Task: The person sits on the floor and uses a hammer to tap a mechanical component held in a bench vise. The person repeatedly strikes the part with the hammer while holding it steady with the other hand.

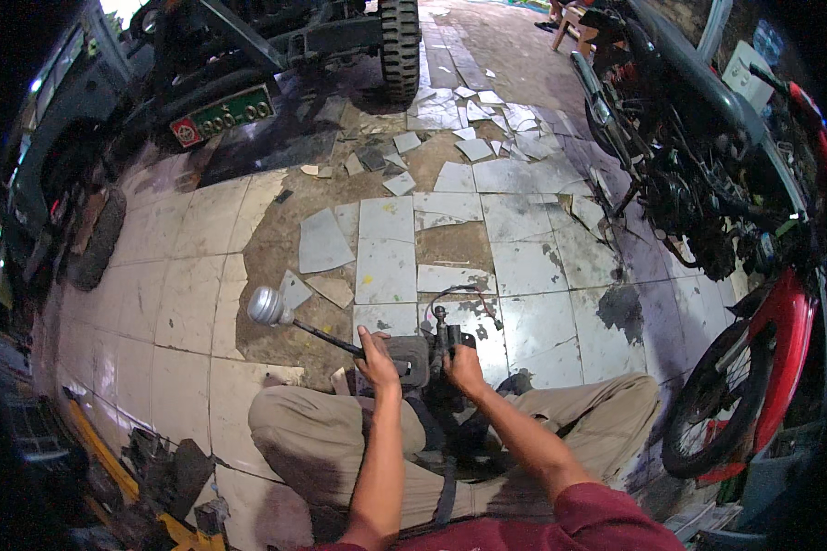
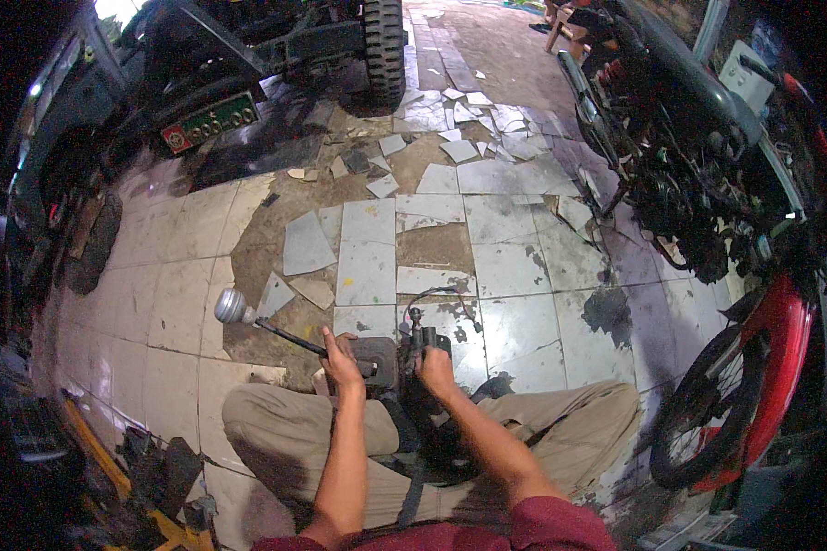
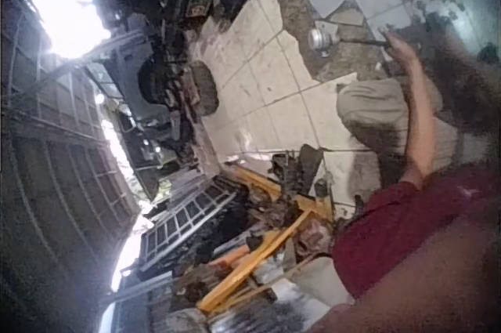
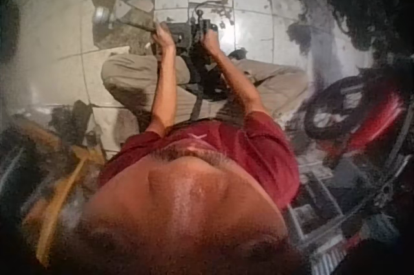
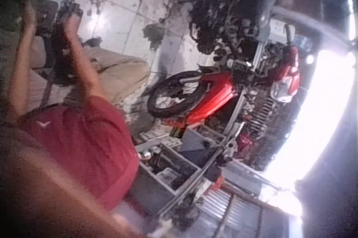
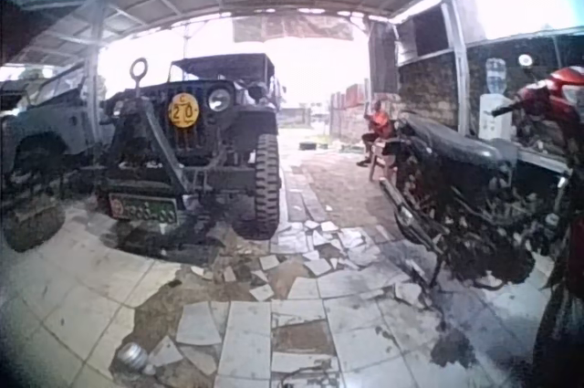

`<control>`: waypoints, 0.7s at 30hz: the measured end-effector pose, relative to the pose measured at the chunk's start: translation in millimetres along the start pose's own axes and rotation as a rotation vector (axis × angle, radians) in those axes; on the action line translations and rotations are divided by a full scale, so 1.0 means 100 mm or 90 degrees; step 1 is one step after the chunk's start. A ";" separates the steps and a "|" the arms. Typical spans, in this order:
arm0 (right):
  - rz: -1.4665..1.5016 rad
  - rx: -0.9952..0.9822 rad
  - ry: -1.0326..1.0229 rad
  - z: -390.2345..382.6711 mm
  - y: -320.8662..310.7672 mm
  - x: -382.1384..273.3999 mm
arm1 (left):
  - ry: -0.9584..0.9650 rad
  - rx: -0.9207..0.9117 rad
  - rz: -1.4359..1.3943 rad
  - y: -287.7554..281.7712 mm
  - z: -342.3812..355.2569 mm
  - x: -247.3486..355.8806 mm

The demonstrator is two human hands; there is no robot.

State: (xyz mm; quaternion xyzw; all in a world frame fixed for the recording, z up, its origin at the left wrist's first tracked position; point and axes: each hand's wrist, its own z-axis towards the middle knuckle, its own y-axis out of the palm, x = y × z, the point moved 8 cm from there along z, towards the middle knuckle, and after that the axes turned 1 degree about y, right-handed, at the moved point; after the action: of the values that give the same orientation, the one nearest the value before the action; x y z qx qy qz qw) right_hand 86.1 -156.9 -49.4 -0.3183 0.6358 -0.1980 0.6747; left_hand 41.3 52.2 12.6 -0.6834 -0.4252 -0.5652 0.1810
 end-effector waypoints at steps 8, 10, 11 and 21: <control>-0.018 0.012 0.048 0.06 0.06 0.15 | -0.017 0.006 0.025 -0.01 0.00 -0.01; -0.032 -0.024 0.020 0.03 0.12 0.03 | -0.034 0.018 -0.016 -0.06 0.04 -0.07; -0.008 -0.023 -0.018 -0.05 0.14 -0.06 | -0.042 0.024 -0.038 -0.09 0.06 -0.11; 0.024 -0.081 0.000 -0.17 -0.04 -0.24 | -0.034 0.020 -0.037 -0.04 -0.03 0.04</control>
State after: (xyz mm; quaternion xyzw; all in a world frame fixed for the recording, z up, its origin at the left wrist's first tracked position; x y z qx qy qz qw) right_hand 66.7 -146.6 -29.1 -0.3486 0.6529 -0.1448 0.6567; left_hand 35.9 53.8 16.6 -0.6824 -0.4584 -0.5453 0.1638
